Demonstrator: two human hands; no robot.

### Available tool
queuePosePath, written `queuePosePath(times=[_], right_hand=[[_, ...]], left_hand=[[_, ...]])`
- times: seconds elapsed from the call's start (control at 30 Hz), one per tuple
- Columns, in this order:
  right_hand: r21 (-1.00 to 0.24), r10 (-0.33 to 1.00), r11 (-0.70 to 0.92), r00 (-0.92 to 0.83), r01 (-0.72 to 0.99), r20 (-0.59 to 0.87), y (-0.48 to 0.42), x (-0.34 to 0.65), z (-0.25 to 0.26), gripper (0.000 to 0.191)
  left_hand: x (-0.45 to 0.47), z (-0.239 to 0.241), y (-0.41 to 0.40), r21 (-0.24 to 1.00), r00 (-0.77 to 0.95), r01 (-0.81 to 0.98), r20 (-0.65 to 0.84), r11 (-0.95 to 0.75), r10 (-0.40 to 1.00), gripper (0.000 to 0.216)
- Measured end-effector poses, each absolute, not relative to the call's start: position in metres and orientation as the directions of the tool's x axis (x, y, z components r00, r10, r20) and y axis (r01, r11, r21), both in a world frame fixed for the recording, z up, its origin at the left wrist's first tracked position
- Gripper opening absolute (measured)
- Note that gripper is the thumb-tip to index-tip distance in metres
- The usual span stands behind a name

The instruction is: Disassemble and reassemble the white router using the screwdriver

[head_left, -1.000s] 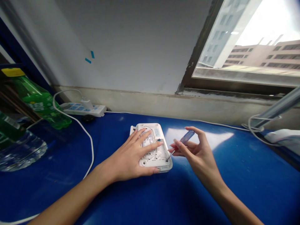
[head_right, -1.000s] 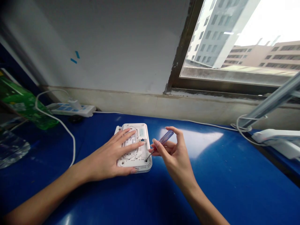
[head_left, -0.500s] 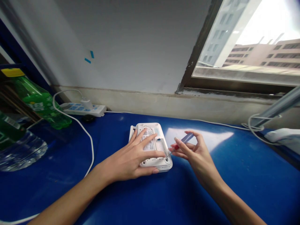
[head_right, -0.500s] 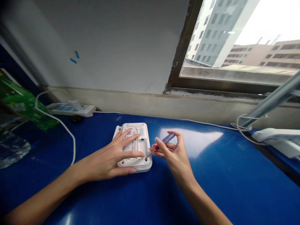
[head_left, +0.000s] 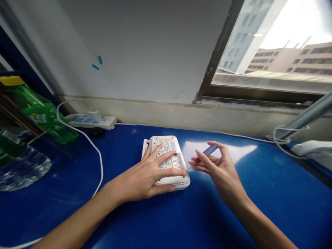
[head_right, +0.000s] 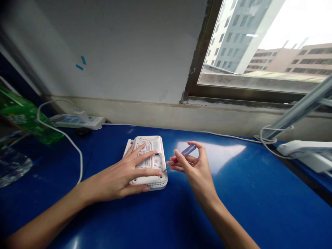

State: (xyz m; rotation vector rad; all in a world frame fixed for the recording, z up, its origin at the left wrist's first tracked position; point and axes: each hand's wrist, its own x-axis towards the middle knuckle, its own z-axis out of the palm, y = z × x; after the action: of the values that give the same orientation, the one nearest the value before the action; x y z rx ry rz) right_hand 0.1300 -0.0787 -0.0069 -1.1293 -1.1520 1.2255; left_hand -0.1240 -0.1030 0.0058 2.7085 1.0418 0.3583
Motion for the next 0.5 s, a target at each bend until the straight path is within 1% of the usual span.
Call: queuePosePath(times=[0.13,0.27,0.33,0.4,0.47,0.5], right_hand=[[-0.985,0.985,0.169,-0.017,-0.039,0.170,-0.084,0.129,0.003,0.069],[-0.926,0.919,0.377,-0.134,0.031,0.370,-0.091,0.127,0.001,0.059],[-0.852,0.851,0.510,-0.221,0.122,0.477,-0.095,0.128,-0.004,0.058],[-0.736,0.767,0.634,-0.319,0.237,0.557,-0.097,0.128,-0.008,0.060],[-0.617,0.688,0.722,-0.423,0.313,0.590,-0.099,0.127,-0.009,0.059],[-0.577,0.659,0.749,-0.467,0.326,0.590,-0.100,0.127,-0.009,0.056]], left_hand=[[-0.124,0.003,-0.103,0.349,0.684,0.631,0.171,-0.693,0.709,0.051],[-0.124,0.002,-0.101,0.376,0.663,0.647,0.153,-0.663,0.733,0.055],[-0.124,0.001,-0.101,0.374,0.658,0.658,0.138,-0.654,0.740,0.059],[-0.124,0.001,-0.100,0.369,0.655,0.663,0.134,-0.651,0.744,0.064],[-0.123,0.002,-0.100,0.368,0.653,0.664,0.137,-0.650,0.745,0.068],[-0.123,0.002,-0.100,0.368,0.651,0.666,0.139,-0.649,0.746,0.069]])
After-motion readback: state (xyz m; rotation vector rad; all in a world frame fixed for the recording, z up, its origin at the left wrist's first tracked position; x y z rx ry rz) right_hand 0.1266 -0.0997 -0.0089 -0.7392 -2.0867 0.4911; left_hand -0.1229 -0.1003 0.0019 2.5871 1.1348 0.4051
